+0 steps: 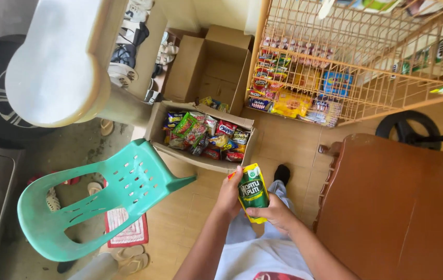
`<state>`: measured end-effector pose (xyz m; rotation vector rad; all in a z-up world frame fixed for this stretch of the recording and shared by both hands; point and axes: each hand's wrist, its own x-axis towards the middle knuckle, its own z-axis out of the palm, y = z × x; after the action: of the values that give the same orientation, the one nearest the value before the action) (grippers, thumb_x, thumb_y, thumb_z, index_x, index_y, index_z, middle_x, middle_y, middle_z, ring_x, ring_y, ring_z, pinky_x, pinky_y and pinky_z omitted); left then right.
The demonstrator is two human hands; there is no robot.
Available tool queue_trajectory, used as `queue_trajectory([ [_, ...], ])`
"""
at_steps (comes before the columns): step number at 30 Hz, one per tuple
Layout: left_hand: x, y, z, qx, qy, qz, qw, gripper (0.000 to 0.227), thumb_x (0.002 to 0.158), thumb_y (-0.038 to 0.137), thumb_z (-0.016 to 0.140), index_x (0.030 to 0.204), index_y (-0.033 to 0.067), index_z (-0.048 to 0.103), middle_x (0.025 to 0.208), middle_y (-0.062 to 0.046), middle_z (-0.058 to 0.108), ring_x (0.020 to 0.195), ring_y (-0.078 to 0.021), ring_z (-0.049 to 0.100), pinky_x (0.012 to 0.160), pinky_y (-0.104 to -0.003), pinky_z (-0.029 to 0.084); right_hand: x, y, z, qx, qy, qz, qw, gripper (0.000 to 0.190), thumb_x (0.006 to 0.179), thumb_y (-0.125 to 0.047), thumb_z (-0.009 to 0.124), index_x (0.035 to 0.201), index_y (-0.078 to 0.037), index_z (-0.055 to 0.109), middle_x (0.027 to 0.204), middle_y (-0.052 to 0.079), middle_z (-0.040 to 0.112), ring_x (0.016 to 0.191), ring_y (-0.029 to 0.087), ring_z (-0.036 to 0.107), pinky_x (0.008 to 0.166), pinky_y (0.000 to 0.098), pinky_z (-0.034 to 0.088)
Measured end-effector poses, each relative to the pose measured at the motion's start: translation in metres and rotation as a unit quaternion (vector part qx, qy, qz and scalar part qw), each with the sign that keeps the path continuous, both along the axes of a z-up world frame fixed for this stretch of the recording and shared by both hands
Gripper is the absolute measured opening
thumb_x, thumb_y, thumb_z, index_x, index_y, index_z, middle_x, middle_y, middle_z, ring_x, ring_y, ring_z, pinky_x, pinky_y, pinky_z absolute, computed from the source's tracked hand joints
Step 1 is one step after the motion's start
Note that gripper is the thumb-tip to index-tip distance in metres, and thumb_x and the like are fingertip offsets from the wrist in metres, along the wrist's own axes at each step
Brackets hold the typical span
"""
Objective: Organizing and placing snack bags and pouches onto wire rack shelves from a cardboard box.
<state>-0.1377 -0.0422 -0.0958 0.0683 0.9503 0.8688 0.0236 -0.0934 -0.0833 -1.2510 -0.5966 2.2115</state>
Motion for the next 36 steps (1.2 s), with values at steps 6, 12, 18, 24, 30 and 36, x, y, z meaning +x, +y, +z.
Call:
queue_trajectory([
  [6,-0.009,0.004,-0.007,0.006,-0.018,0.014,1.0,0.036,0.103,0.036,0.055,0.121,0.0068,0.065,0.104,-0.005,0.071,0.092,-0.0167,0.07,0.083,-0.035,0.059,-0.017,-0.002,-0.022,-0.035,-0.034,-0.053,0.997,0.049,0.072,-0.013,0.087,0.115,-0.002,0.067,0.097,0.008,0.076,0.085,0.021,0.074,0.078,0.0364,0.061],
  [12,0.001,0.025,-0.073,0.034,0.01,-0.007,0.999,0.039,0.104,0.029,0.057,0.133,0.0041,0.059,0.116,-0.006,0.072,0.103,-0.0167,0.07,0.091,-0.035,0.057,-0.007,0.035,-0.088,-0.024,-0.019,-0.067,0.997,0.047,0.074,-0.009,0.086,0.117,-0.003,0.067,0.1,0.009,0.076,0.087,0.019,0.074,0.078,0.0349,0.06],
  [18,0.02,0.048,-0.149,0.019,0.01,0.061,0.998,0.042,0.101,0.031,0.05,0.137,0.0085,0.056,0.125,-0.006,0.069,0.111,-0.0179,0.068,0.096,-0.036,0.056,0.005,0.081,-0.183,0.0,-0.031,-0.061,0.998,0.05,0.073,-0.001,0.085,0.119,-0.005,0.066,0.104,0.006,0.076,0.091,0.016,0.073,0.081,0.0331,0.06],
  [24,0.033,0.075,-0.278,0.041,0.023,0.073,0.996,0.041,0.108,0.03,0.049,0.14,0.005,0.054,0.125,-0.005,0.066,0.113,-0.0147,0.062,0.098,-0.034,0.05,0.014,0.121,-0.29,0.004,-0.031,-0.123,0.992,0.046,0.075,-0.002,0.084,0.117,-0.003,0.067,0.102,0.006,0.075,0.088,0.016,0.072,0.077,0.0324,0.059],
  [30,0.029,0.113,-0.358,0.134,0.093,0.012,0.987,0.041,0.105,0.029,0.047,0.139,0.0079,0.055,0.128,-0.002,0.065,0.115,-0.0096,0.059,0.101,-0.03,0.048,0.018,0.151,-0.411,0.078,-0.015,-0.107,0.991,0.04,0.082,-0.011,0.084,0.116,0.0,0.067,0.099,0.006,0.074,0.086,0.016,0.07,0.075,0.0326,0.058],
  [36,0.015,0.116,-0.471,0.158,0.042,0.015,0.986,0.042,0.106,0.024,0.049,0.144,0.0051,0.05,0.132,-0.005,0.063,0.119,-0.0114,0.059,0.104,-0.032,0.048,0.009,0.163,-0.526,0.091,-0.019,-0.133,0.987,0.041,0.09,-0.031,0.071,0.121,-0.004,0.067,0.107,0.004,0.074,0.092,0.012,0.071,0.081,0.0309,0.06],
])
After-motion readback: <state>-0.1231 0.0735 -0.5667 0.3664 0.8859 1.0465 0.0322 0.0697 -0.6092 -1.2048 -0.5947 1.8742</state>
